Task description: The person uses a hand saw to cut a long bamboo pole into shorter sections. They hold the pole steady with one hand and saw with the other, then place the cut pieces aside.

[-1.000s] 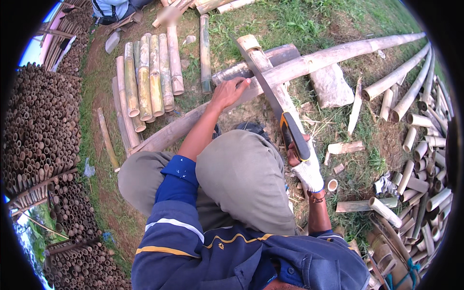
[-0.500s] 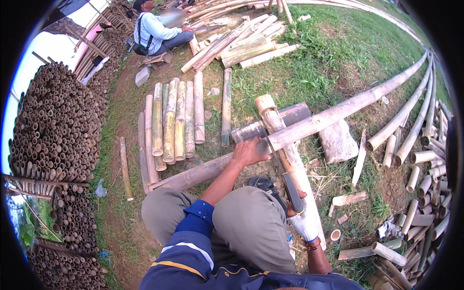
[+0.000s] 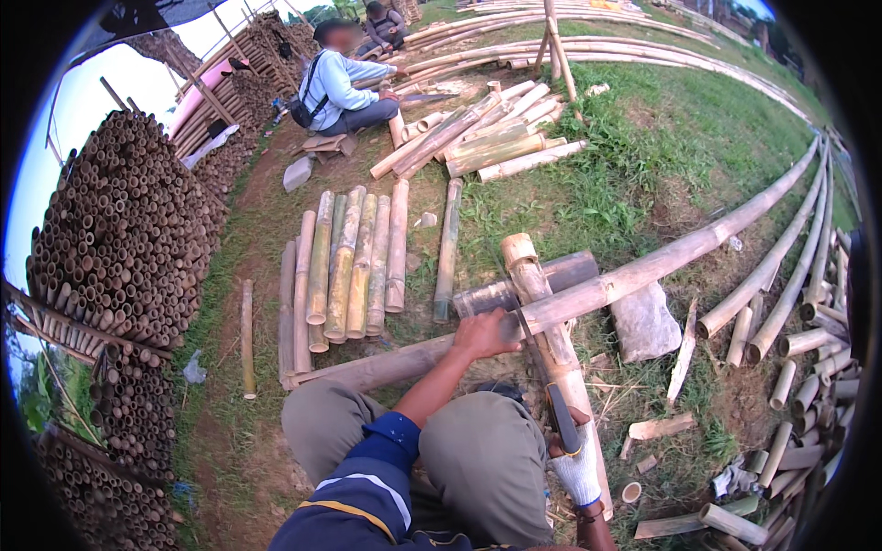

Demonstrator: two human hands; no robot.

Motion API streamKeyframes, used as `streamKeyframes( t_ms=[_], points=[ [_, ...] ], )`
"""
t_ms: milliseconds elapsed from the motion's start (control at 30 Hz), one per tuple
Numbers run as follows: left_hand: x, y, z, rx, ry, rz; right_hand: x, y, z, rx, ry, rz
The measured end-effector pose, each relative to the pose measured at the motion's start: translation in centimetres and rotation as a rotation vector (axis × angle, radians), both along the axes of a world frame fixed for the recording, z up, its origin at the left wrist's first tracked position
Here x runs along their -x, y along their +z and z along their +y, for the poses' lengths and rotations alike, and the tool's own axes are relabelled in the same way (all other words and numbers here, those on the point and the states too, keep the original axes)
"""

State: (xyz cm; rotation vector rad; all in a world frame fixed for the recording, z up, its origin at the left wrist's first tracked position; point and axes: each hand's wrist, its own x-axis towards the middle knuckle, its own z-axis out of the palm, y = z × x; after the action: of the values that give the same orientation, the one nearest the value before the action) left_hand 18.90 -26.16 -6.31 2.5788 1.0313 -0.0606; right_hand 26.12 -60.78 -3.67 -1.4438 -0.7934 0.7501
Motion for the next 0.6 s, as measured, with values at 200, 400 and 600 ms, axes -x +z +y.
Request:
streamKeyframes(
  t_ms=[200, 400, 600],
  points=[
    [-0.2, -0.1, 0.1, 0.000, 0.001, 0.010, -0.2, 1.7, -0.3, 0.076, -0.009, -0.052],
    [-0.2, 0.3, -0.2, -0.013, -0.011, 0.002, 0.2, 0.2, -0.5, 0.035, -0.095, -0.078],
    [0.1, 0.4, 0.1, 0.006, 0.000, -0.001, 0.5, 2.0, -0.9, 0.090, -0.047, -0.003]
  ],
)
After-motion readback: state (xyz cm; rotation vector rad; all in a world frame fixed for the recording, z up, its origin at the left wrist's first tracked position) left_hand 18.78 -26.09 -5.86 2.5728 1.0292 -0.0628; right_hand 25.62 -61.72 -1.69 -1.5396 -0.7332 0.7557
